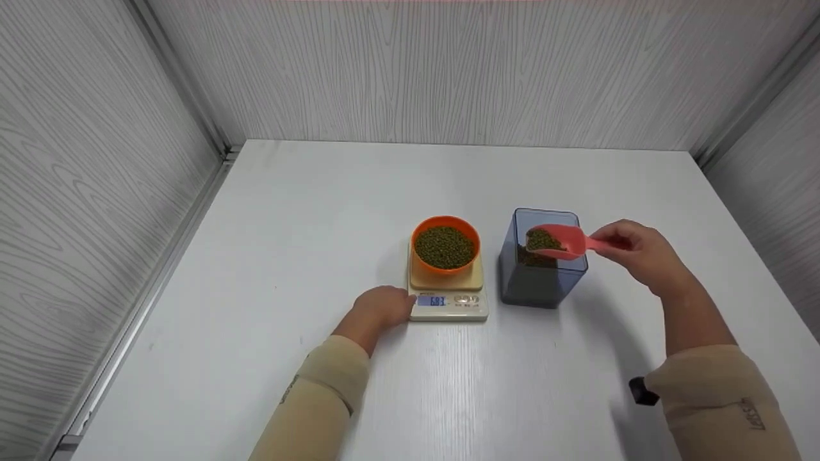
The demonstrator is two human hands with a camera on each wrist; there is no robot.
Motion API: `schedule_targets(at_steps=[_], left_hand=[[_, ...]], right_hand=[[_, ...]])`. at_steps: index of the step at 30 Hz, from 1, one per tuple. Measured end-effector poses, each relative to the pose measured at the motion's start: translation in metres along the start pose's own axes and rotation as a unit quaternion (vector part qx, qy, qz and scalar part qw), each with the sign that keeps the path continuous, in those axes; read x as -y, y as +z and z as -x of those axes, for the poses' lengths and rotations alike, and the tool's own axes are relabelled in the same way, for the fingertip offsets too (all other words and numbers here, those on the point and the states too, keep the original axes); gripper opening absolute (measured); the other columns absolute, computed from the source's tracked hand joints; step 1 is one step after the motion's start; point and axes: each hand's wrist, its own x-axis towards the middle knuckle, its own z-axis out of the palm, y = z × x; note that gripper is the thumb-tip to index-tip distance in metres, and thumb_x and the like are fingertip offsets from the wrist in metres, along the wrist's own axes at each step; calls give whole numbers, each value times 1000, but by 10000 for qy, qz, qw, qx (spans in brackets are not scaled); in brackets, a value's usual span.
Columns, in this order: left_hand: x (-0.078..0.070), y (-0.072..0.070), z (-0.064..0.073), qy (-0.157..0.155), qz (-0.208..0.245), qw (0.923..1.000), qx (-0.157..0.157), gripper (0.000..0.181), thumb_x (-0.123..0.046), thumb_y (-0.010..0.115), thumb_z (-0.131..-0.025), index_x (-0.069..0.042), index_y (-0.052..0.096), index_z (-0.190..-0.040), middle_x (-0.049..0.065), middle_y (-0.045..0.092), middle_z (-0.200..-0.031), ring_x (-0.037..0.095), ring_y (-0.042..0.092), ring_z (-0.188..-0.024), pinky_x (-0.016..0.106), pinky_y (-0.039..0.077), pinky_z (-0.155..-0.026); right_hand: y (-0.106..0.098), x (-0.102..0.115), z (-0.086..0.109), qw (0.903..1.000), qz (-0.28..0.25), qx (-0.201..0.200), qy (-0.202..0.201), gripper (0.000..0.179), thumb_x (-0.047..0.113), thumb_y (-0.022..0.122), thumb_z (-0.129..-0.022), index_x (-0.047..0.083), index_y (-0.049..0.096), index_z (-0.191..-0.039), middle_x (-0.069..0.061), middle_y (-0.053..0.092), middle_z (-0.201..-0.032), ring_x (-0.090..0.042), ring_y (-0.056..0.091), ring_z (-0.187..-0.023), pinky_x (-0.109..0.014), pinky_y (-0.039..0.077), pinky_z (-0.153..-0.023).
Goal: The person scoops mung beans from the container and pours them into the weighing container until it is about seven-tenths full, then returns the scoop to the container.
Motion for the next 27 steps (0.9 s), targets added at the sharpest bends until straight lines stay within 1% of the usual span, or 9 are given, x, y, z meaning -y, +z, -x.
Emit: schedule_targets(at_steps=[3,7,12,15,17,20,24,27], left_hand=[[0,-1,1,-20,28,10000,13,49,-38,27,-98,-8,52,-127,11,53,-128,28,45,-122,42,33,-101],[0,-2,2,-70,114,9999,31,48,-38,28,-98,-9,52,-127,10,53,-128,28,45,-122,42,33,-101],[0,-2,1,-141,197,9997,57,49,-40,28,-97,-10,51,-129,9,52,-129,28,44,-123,42,32,-101],[0,-1,0,-124,172,9998,36,50,-40,28,-97,-9,51,-129,10,52,-129,28,44,-122,42,32,-101],[0,-1,0,-109,165,9998,8,50,-40,28,-97,-8,52,-128,10,53,-128,29,44,-122,42,32,-101],[0,-1,0,-56,88,9999,-21,49,-38,29,-98,-8,52,-127,11,53,-127,29,45,-122,42,33,-101],[0,-1,1,9,38,10000,-21,48,-37,29,-98,-8,52,-127,10,54,-127,28,45,-122,41,33,-101],[0,-1,0,-7,77,10000,-15,48,-38,29,-98,-9,52,-128,10,53,-128,28,44,-122,41,32,-101]], right_hand=[[-2,8,-2,10000,-33,-74,-47,25,22,62,-87,6,62,-107,-3,57,-99,-16,52,-84,-17,47,-68],[1,25,-8,9996,-4,-184,-192,23,21,62,-87,7,63,-106,-4,57,-99,-16,51,-83,-16,46,-68],[14,53,-18,9992,205,-206,-282,22,20,62,-88,8,64,-106,-3,56,-100,-18,49,-84,-16,44,-66],[25,68,-24,9990,365,-139,-237,21,19,62,-87,10,64,-106,-2,56,-101,-17,48,-86,-16,44,-67],[33,75,-27,9988,445,-84,-198,20,19,63,-87,11,64,-105,-1,56,-102,-17,49,-88,-18,45,-69],[46,85,-32,9979,596,56,-238,20,18,63,-87,10,64,-105,-3,56,-103,-18,50,-90,-26,47,-74],[62,94,-35,9964,712,236,-383,19,15,63,-87,8,64,-104,-6,56,-102,-21,51,-90,-35,47,-78],[73,99,-36,9955,773,256,-493,17,13,64,-86,8,65,-102,-6,56,-101,-21,50,-90,-37,47,-79]])
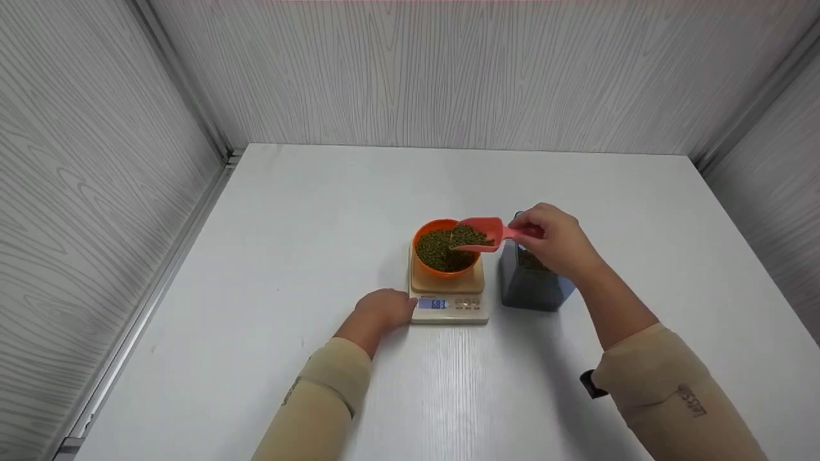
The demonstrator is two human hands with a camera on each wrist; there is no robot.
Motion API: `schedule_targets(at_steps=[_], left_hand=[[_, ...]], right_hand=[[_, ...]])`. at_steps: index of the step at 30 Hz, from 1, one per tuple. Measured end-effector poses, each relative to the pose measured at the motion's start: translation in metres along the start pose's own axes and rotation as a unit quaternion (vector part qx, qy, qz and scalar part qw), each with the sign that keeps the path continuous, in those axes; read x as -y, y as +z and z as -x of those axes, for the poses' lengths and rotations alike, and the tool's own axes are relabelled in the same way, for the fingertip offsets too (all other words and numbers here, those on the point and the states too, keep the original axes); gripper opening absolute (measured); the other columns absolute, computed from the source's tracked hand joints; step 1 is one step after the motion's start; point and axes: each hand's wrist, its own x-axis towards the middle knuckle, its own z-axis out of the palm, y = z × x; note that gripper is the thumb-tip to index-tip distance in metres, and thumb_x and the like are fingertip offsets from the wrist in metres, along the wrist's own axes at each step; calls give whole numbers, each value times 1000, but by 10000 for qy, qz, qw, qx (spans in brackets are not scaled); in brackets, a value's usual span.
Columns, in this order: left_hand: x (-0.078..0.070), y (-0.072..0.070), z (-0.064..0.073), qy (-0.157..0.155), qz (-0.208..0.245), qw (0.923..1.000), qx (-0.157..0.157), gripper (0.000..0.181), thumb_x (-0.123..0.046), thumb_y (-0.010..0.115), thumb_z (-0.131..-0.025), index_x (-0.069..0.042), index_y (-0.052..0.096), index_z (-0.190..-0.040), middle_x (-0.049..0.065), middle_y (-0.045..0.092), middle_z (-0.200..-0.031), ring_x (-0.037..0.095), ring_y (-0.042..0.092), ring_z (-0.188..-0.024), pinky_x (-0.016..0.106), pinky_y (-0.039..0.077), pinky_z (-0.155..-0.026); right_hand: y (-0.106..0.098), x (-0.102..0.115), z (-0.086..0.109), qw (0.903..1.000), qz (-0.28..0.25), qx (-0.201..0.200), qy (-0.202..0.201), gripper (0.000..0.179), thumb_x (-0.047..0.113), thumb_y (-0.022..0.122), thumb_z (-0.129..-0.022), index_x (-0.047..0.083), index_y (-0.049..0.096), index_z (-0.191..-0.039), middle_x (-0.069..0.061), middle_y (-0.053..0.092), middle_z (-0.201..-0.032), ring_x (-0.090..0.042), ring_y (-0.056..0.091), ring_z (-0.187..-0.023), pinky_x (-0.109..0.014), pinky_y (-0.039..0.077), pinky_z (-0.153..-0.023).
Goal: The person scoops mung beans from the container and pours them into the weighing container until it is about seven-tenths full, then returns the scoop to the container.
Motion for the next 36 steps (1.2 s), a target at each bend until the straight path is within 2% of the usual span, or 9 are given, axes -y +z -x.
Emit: schedule_targets(at_steps=[4,11,17,20,27,36], left_hand=[[0,0,0,-37,24,10000,6,49,-39,29,-97,-9,52,-128,10,53,-128,28,44,-122,42,33,-101],[0,2,-1,-46,57,10000,35,50,-40,28,-97,-9,51,-129,10,52,-129,28,44,-123,42,32,-101],[1,2,-1,-60,119,9999,39,50,-40,28,-97,-10,50,-130,9,52,-130,28,43,-124,42,31,-102],[1,2,-1,-41,119,9999,21,50,-40,28,-97,-9,51,-129,9,52,-129,28,44,-123,42,32,-101],[0,0,1,122,-110,9999,-54,47,-36,29,-98,-6,54,-125,10,55,-125,28,47,-120,41,34,-100],[-1,0,2,108,-68,9999,-56,48,-37,29,-98,-7,53,-126,10,55,-126,29,46,-120,41,34,-100]], right_hand=[[8,5,-3,9997,188,-32,-125,15,12,64,-86,9,66,-100,-7,57,-98,-21,50,-89,-37,47,-78],[15,10,-6,9997,257,-15,34,15,13,64,-86,10,67,-100,-6,57,-99,-21,51,-90,-37,49,-80],[18,10,-6,9994,332,86,-83,15,11,64,-85,10,67,-100,-5,56,-99,-21,52,-90,-37,49,-79],[17,8,-5,9991,386,101,-129,15,10,64,-85,10,67,-99,-5,56,-98,-21,52,-89,-37,49,-79],[11,3,-3,9962,576,-96,-639,13,7,65,-83,7,67,-95,-7,57,-94,-22,52,-88,-38,46,-77],[1,1,-3,9953,783,-82,-570,15,3,66,-81,7,67,-95,-7,56,-95,-23,53,-89,-40,48,-79]])
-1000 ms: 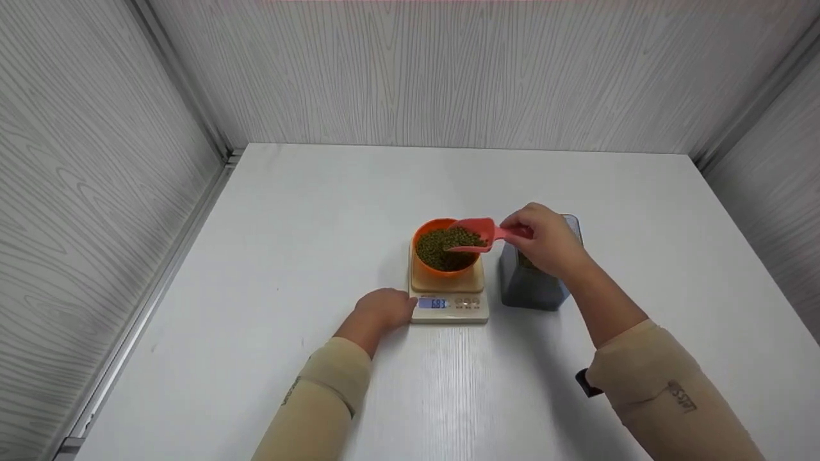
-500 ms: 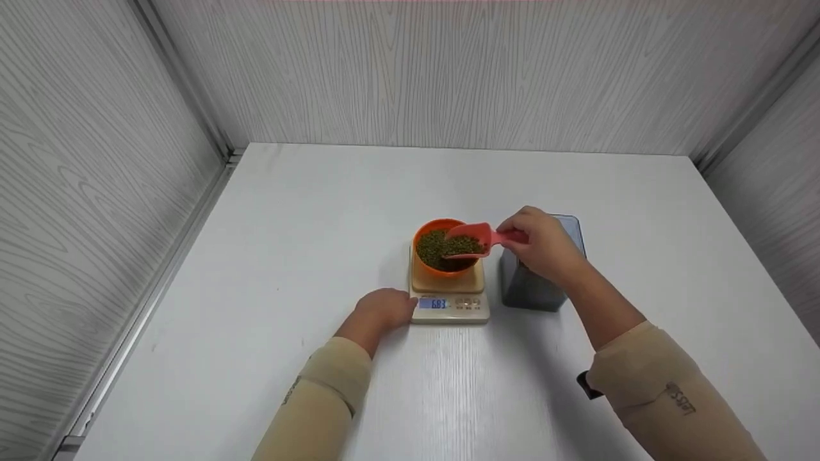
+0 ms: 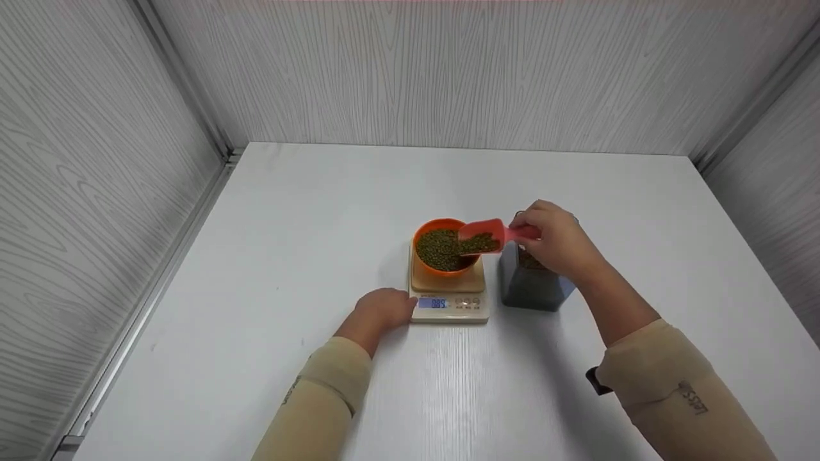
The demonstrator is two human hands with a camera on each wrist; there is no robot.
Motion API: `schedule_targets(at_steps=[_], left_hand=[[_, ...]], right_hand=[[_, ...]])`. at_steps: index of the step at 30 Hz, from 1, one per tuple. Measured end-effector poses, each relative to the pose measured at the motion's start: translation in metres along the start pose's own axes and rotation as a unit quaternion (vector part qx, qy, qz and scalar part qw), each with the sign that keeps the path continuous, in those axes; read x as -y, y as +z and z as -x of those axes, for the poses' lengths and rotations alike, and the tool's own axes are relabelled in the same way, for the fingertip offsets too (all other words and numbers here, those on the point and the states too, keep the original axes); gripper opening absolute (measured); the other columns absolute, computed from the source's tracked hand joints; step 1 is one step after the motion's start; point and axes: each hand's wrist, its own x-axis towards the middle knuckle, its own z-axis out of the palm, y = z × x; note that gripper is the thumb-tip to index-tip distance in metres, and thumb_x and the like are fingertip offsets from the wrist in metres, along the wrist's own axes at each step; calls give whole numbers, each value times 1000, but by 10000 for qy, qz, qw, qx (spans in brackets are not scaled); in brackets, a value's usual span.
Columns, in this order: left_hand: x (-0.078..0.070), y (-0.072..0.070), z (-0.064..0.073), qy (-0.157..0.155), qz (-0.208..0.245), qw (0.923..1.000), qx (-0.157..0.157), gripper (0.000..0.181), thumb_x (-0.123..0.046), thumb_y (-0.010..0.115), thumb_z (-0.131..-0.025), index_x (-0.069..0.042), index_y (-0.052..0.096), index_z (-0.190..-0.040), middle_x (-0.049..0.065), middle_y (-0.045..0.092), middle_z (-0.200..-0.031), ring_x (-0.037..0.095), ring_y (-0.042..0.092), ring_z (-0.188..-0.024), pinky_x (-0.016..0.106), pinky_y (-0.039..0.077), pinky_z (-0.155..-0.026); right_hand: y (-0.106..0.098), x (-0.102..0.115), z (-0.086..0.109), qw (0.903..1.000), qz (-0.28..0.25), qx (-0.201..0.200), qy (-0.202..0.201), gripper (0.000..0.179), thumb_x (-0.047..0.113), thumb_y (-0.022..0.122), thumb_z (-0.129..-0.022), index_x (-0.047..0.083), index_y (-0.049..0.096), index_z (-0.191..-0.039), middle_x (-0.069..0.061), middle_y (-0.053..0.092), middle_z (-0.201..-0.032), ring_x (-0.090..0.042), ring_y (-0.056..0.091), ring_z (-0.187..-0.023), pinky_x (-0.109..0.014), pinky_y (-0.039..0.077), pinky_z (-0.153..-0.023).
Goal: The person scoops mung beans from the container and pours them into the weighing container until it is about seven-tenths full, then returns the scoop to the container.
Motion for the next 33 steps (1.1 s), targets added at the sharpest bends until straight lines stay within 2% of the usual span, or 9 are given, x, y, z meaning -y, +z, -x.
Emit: schedule_targets(at_steps=[9,14,21,28,33], left_hand=[[0,-1,0,-100,29,9999,79,47,-37,29,-98,-8,52,-128,10,53,-128,28,44,-122,41,33,-101],[-1,-1,0,-159,27,9998,114,47,-36,29,-98,-8,51,-128,9,52,-129,27,44,-123,41,33,-101],[-1,0,0,-49,-105,9999,36,47,-37,29,-98,-7,54,-124,10,56,-124,28,47,-119,40,35,-99],[0,1,-1,-84,-71,9999,54,49,-38,28,-98,-8,53,-126,10,54,-126,28,46,-121,41,34,-100],[0,0,-1,-105,-45,9999,66,48,-38,29,-98,-8,53,-127,10,54,-127,28,45,-122,41,33,-100]], right_hand=[[-4,-1,0,9984,406,-252,-318,18,-3,66,-79,4,66,-96,-9,55,-93,-25,51,-92,-40,49,-78],[-1,3,1,9938,776,-559,-565,17,-4,67,-78,4,66,-93,-9,55,-91,-24,49,-90,-38,48,-76],[6,10,0,9847,1076,-1098,-818,17,-4,69,-76,4,67,-91,-9,56,-91,-24,49,-88,-36,49,-74],[12,16,-3,9782,1190,-1222,-1186,16,-5,67,-78,6,67,-90,-9,55,-89,-24,49,-86,-33,48,-72],[13,17,-3,9751,1404,-1164,-1264,15,-3,64,-81,6,67,-92,-9,55,-91,-23,48,-87,-33,47,-75]])
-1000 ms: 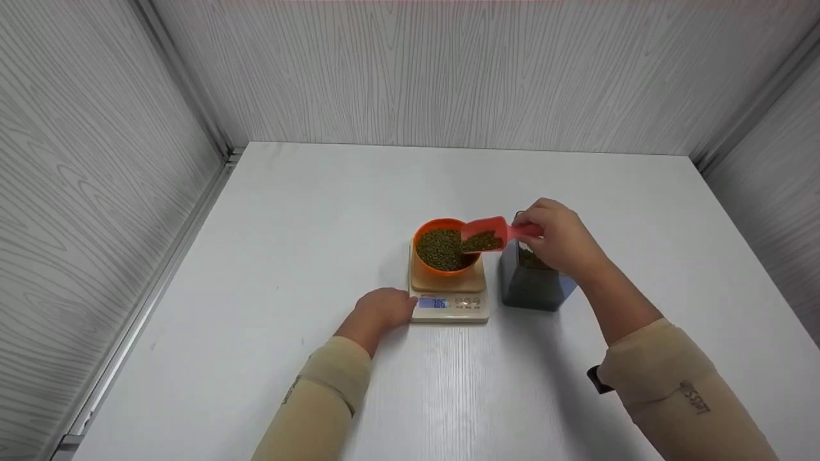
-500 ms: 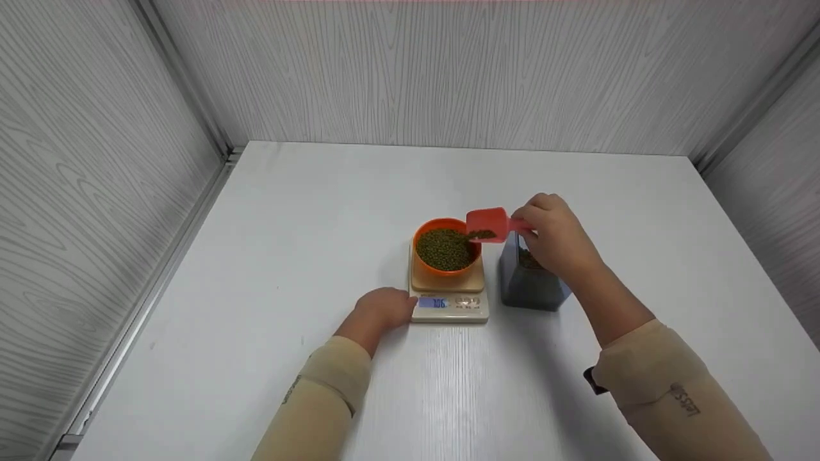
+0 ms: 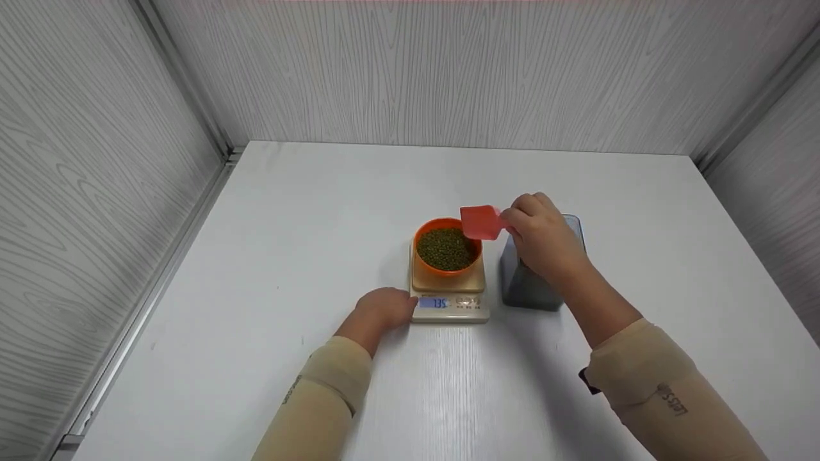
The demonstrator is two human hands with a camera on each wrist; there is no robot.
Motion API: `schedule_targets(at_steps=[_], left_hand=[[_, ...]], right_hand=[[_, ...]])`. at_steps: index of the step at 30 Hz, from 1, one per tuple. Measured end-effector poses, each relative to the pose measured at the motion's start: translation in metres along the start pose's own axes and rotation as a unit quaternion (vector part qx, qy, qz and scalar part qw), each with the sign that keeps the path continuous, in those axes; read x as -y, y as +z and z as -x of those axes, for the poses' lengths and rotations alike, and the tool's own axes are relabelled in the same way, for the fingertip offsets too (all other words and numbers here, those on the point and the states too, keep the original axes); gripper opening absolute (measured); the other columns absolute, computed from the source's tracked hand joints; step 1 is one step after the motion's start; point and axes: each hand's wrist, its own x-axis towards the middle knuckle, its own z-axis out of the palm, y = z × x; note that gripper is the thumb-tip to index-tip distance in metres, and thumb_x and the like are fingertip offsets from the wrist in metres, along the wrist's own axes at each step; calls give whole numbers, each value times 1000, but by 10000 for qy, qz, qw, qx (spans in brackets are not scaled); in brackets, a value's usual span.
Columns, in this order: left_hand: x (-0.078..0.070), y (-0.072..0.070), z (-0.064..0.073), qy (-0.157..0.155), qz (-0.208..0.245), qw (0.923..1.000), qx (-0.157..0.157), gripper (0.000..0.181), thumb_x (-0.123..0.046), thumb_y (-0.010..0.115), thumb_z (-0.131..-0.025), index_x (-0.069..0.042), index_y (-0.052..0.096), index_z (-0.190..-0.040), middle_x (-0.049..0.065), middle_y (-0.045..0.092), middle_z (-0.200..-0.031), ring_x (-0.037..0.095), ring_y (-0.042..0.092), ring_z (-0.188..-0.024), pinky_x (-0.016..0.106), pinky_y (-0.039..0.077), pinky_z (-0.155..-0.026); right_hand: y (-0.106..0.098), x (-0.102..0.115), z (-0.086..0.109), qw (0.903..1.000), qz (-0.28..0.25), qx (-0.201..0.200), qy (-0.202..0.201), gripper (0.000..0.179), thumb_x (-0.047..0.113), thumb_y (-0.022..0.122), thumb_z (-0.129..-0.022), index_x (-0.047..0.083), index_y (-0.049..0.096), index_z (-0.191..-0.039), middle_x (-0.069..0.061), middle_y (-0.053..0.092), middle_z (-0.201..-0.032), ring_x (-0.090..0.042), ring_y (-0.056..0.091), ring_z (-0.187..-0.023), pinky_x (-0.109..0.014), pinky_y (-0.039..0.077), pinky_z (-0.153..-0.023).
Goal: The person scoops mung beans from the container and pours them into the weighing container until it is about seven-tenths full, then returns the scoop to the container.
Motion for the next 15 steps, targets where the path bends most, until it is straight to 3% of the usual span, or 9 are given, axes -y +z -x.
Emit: schedule_targets(at_steps=[6,15], left_hand=[[0,-3,0,16,28,10000,10,48,-38,29,-98,-9,52,-128,10,53,-128,28,44,-122,41,33,-101],[5,-3,2,-28,132,9999,18,48,-37,29,-98,-7,53,-126,11,54,-127,29,46,-121,41,33,-101]], right_hand=[[-6,-4,1,9996,-157,-216,110,15,-5,65,-79,5,66,-90,-9,56,-90,-24,48,-86,-34,47,-73],[-39,-16,-1,9958,-251,-224,848,18,-5,67,-78,1,66,-94,-11,55,-92,-26,48,-90,-39,49,-74]])
